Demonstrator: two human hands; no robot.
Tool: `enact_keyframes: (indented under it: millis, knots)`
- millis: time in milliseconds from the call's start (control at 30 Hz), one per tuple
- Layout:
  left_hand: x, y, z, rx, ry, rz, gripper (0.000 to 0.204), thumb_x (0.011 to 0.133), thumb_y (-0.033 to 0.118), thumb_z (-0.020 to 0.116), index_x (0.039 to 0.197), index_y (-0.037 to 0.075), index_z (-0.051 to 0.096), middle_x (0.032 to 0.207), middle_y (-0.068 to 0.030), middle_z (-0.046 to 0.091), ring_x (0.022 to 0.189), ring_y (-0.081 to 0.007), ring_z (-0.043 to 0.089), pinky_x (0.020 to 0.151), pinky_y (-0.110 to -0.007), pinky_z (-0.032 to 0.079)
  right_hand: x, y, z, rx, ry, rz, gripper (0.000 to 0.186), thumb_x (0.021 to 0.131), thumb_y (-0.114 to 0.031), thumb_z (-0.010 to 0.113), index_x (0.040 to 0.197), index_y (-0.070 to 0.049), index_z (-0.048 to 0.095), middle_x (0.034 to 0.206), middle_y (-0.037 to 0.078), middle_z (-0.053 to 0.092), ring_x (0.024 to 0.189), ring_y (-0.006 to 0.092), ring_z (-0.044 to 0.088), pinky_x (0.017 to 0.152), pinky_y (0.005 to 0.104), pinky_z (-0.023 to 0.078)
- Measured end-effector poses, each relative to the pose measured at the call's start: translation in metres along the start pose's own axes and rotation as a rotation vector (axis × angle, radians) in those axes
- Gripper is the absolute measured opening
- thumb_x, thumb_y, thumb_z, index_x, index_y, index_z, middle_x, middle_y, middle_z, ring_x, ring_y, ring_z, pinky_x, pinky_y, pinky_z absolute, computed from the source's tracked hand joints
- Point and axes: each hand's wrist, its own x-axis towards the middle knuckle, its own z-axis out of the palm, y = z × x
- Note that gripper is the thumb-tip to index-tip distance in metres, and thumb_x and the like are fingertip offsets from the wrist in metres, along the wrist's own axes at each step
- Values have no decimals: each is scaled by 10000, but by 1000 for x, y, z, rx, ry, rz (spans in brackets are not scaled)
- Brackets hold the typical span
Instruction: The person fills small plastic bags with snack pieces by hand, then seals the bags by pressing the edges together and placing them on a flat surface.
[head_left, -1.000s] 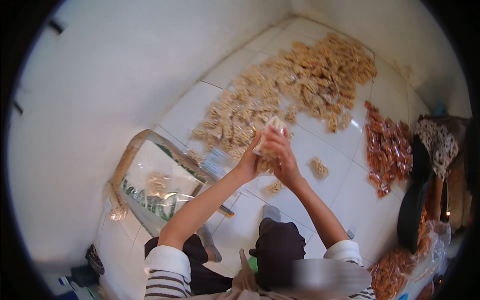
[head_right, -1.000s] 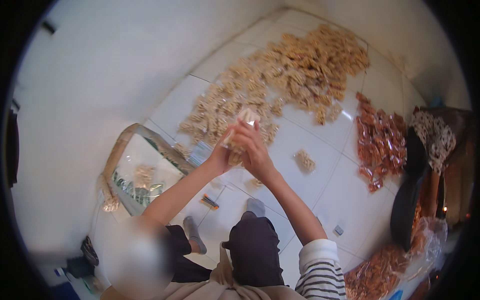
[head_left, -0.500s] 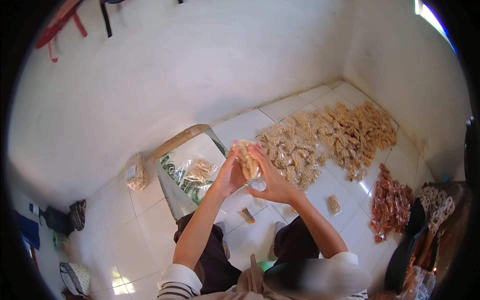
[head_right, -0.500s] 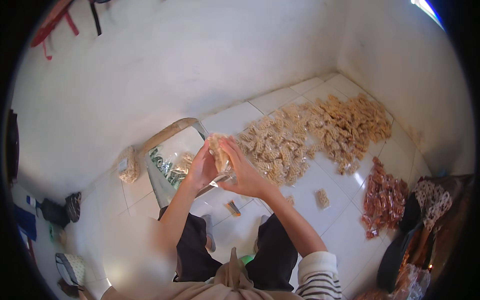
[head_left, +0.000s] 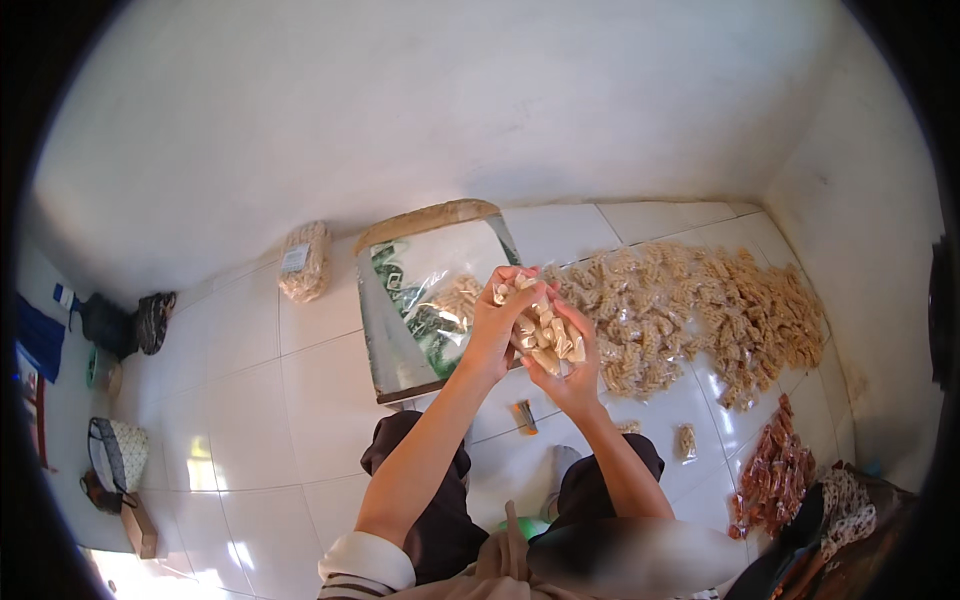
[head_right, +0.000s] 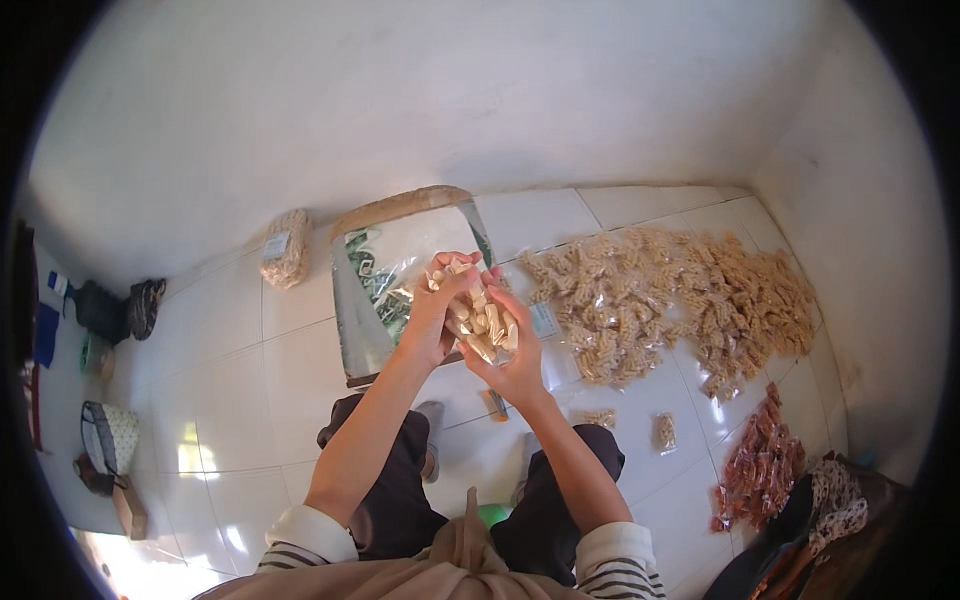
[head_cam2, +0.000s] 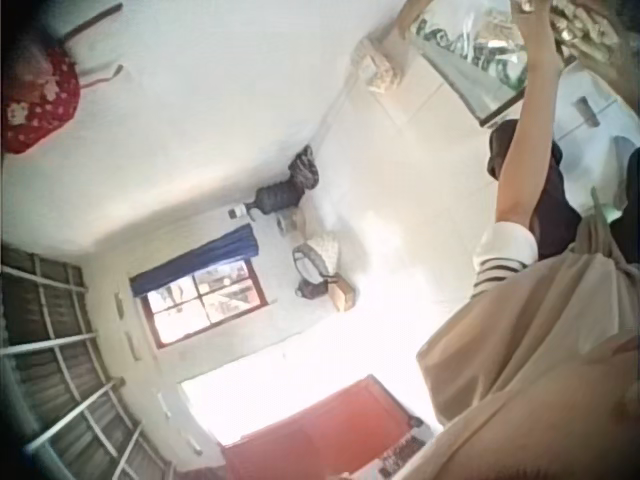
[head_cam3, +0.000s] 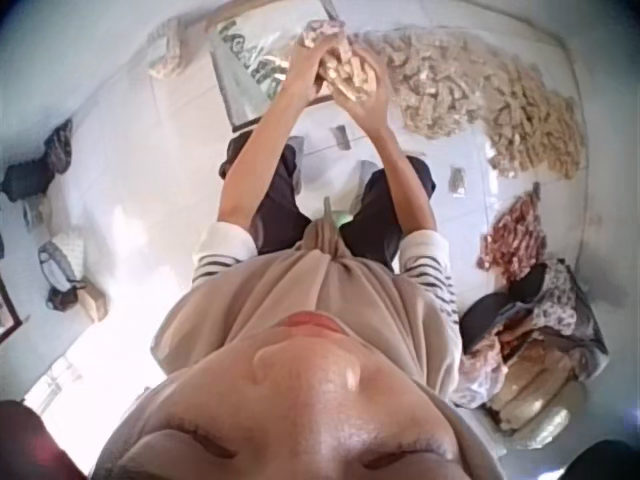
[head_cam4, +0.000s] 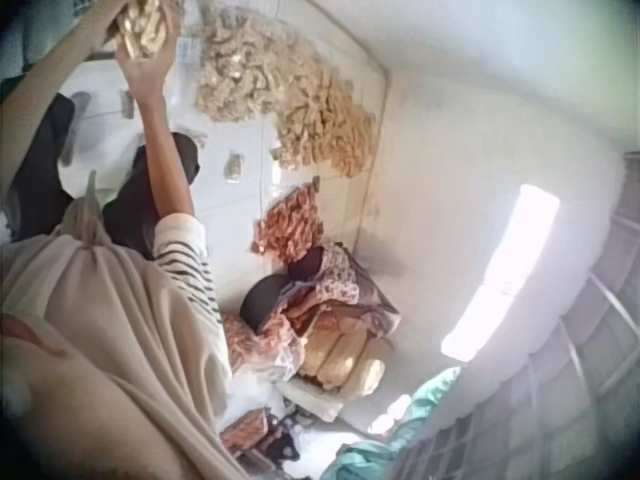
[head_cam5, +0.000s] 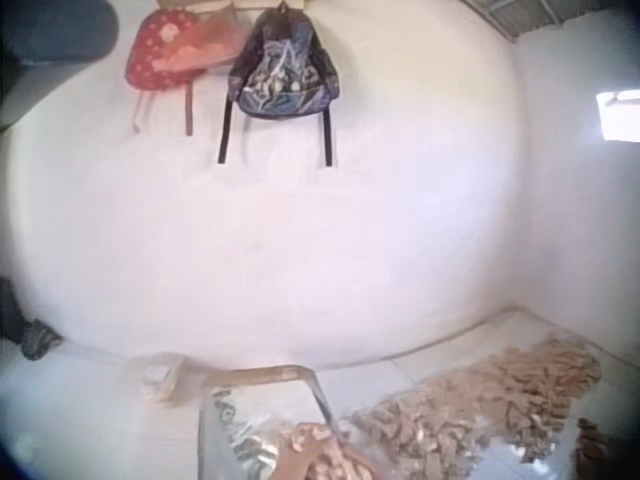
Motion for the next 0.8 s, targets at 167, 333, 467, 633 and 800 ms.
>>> enact_keyframes:
  millis: [167,333,467,633,800]
  knots:
    - [3,14,-23,-56,206,50,168,771,69,622,890,84,504,877,-74,570,836,-177,592,670,-305,527,13,-5,21,-470,-55,-179,755,626,-129,774,1267,-50,383,1237,153,394,1120,297,444,952,382,380]
    - [3,30,-33,-76,323,-57,149,764,111,636,844,108,510,863,-65,575,724,-153,575,638,-302,511,13,8,24,-417,-157,-98,828,594,-152,815,1282,-74,362,1286,170,327,1144,316,409,951,400,386]
    - [-2,28,-33,36,350,-76,152,765,119,646,827,124,508,832,-46,574,709,-136,572,610,-282,499,8,15,35,-190,-129,-101,858,560,-127,845,1246,-51,336,1286,199,377,1191,306,420,974,399,380]
    - [-6,23,-36,89,284,-35,181,775,146,670,840,130,502,801,-20,563,684,-114,567,594,-262,476,3,14,39,-69,-82,38,752,585,-24,806,1184,-45,352,1265,202,430,1162,270,474,958,376,411]
    - [-3,20,-29,80,186,31,258,810,218,673,948,91,496,938,-23,513,899,-113,510,784,-261,425,9,7,26,-96,72,102,662,647,-6,749,1181,-21,358,1193,158,484,1065,209,524,880,309,458]
